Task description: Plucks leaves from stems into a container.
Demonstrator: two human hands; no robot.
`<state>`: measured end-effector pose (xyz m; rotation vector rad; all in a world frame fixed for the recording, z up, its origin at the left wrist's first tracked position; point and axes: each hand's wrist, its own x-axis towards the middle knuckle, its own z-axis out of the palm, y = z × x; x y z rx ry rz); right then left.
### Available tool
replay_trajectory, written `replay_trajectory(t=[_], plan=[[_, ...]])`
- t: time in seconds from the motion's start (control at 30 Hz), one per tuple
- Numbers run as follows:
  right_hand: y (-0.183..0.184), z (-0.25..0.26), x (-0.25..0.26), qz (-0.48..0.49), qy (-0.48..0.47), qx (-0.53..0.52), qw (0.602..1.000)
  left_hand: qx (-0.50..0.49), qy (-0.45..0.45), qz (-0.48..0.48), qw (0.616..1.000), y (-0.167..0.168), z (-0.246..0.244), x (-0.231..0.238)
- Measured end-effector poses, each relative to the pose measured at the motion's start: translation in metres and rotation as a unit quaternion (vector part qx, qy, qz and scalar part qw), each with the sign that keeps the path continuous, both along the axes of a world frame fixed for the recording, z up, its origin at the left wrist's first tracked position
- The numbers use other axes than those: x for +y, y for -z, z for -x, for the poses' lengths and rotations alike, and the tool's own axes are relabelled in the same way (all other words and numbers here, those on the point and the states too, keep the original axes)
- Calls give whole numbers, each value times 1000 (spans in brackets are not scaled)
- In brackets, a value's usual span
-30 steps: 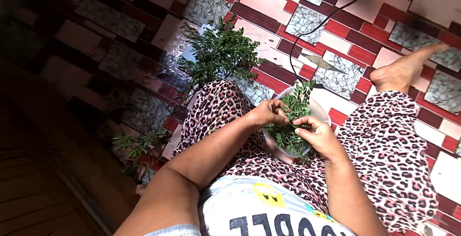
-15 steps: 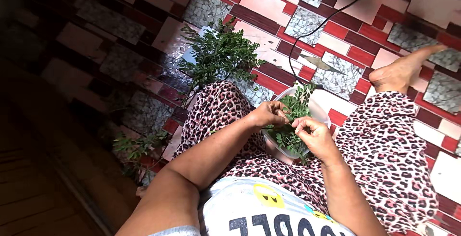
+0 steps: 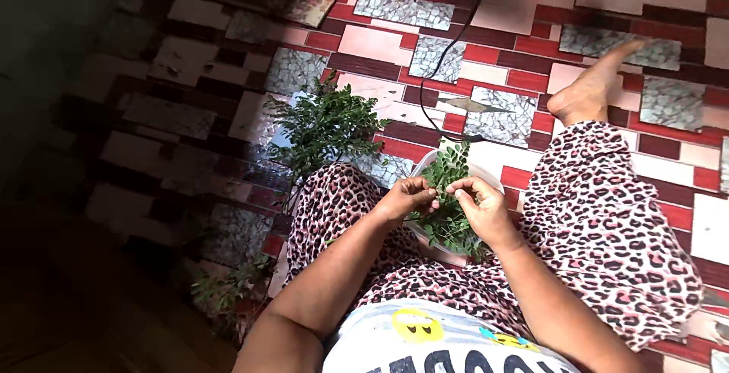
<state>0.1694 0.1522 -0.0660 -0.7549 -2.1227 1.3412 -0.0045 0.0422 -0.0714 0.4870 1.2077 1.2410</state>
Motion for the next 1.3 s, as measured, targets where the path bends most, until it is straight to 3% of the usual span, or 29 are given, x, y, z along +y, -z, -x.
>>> replay_trajectory(t=[0.13, 0.23, 0.57, 0.77, 1.03, 1.2, 1.3], plan=[[-4, 1, 4, 131, -11, -81, 988, 16, 19, -12, 1000, 5, 0, 0], [-1, 3, 6, 174, -16, -102, 979, 32, 34, -13, 999, 6, -1, 1], [10, 10, -5, 244, 61, 43, 967, 48, 24, -8, 999, 1, -7, 5], [11, 11, -9, 290, 84, 75, 950, 32, 18, -13, 999, 0, -9, 5], [8, 11, 0, 293, 121, 121, 941, 21, -4, -3, 1000, -2, -8, 4], [3, -4, 15, 193, 47, -76, 977, -31, -43, 4, 999, -3, -7, 3], [0, -5, 10, 205, 1, -66, 977, -48, -45, 18, 998, -6, -6, 4]])
